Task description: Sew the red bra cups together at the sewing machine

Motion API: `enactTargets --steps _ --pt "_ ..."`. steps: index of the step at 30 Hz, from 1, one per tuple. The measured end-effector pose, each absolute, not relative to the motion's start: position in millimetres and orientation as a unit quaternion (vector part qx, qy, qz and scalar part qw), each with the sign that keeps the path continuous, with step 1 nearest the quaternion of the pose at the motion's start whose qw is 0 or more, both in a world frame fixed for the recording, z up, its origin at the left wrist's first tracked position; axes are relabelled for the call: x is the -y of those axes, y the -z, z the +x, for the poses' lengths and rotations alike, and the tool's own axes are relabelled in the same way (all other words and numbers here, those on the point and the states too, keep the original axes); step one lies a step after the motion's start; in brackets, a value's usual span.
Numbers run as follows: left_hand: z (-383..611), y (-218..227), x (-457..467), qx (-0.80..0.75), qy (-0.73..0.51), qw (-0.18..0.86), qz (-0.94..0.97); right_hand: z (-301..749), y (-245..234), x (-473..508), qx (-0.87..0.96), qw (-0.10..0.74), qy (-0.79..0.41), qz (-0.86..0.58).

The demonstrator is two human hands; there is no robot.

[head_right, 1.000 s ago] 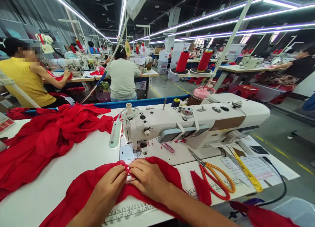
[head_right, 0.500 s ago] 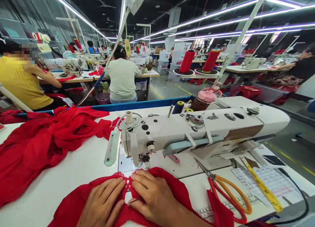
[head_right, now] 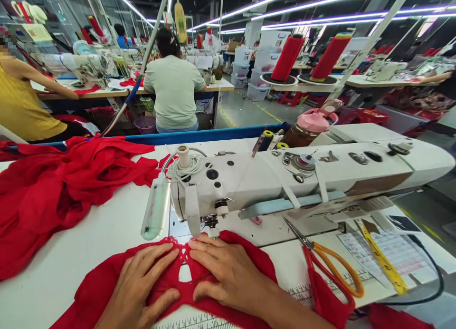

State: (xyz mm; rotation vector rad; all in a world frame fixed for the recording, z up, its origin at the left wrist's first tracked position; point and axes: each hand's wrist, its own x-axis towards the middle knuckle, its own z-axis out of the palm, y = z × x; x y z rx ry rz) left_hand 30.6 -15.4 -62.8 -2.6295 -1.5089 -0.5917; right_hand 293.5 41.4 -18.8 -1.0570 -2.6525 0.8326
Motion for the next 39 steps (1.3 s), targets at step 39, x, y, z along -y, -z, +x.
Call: enactTargets --steps 39 --pt "24.7 -6.8 -8.0 0.457 -0.090 -0.164 -0.870 311.0 -4.2 -66.3 0.905 -0.024 -0.359 -0.227"
